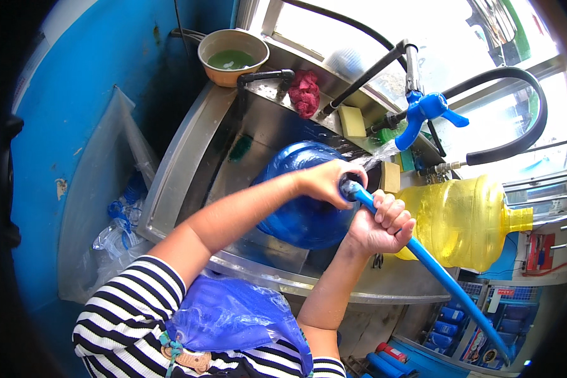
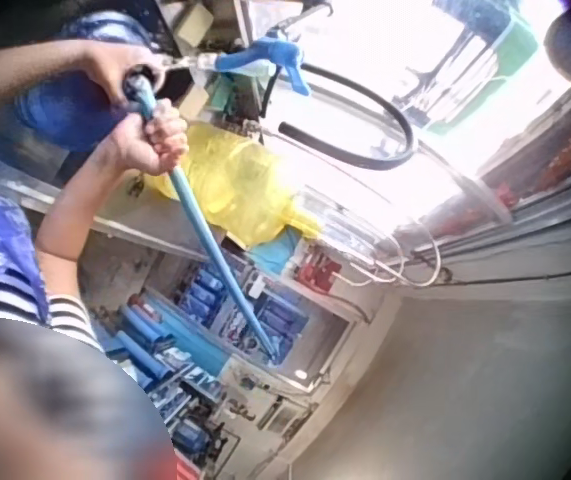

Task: The person washes a yellow water container in a sink, then places it aside. They then wash a blue water container using soap and a sponge, rinse it with a hose, and set it aside. The person repeats the washing and rinsing process on the blue container.

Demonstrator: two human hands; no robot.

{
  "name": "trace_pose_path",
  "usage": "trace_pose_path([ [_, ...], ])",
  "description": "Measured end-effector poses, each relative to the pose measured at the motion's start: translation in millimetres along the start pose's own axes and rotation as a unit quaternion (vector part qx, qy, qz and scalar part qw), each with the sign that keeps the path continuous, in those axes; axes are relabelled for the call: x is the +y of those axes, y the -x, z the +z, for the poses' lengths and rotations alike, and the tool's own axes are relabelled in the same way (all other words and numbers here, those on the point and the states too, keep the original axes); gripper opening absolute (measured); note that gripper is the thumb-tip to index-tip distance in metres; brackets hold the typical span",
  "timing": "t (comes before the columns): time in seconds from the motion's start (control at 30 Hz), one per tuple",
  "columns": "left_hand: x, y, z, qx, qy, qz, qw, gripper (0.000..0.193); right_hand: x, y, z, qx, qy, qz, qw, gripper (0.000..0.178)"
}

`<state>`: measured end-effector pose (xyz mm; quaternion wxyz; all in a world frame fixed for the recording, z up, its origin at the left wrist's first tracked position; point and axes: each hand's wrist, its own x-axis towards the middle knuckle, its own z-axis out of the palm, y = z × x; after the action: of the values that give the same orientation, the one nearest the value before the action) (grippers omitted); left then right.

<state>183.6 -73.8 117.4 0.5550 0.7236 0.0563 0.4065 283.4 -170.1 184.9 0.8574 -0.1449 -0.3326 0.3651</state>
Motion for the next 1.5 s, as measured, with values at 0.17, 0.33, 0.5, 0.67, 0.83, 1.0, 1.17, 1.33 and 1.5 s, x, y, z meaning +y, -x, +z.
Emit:
trace_pose_path([
  [0.17,4,7,20,0.110,-0.112,0.033,0.987,0.046,-15,-9,-8,-0.005,-0.046,-0.016,0.999,0.046],
  [0.33,5,0,17,0.081,-0.053,-0.011,0.995,0.043,-20,-12,-4,-0.015,-0.051,-0.032,0.998,0.046],
  [0.5,-4,-3,6,0.088,-0.026,0.012,0.996,0.041,-20,-22,2,-0.052,-0.054,-0.044,0.996,0.045],
  [0.67,1,-1,3,0.092,0.029,-0.021,0.995,0.036,-21,-28,7,-0.040,-0.069,-0.056,0.995,0.046],
  [0.83,12,0,13,0.215,-0.105,0.057,0.969,0.042,-23,-35,4,-0.085,-0.062,-0.079,0.991,0.046],
  [1.0,-1,3,1,0.156,-0.059,0.010,0.986,0.053,-24,-39,10,-0.108,-0.072,-0.064,0.989,0.046],
  [1.17,8,5,10,0.224,-0.090,0.012,0.970,0.059,-22,-38,22,-0.129,-0.050,-0.093,0.986,0.047],
  [1.33,6,10,-9,0.117,-0.013,-0.055,0.992,0.059,-21,-39,28,-0.152,-0.058,-0.087,0.983,0.045],
  [1.5,10,13,-2,0.194,-0.044,-0.024,0.980,0.060,-23,-44,48,-0.181,-0.067,-0.108,0.975,0.042],
])
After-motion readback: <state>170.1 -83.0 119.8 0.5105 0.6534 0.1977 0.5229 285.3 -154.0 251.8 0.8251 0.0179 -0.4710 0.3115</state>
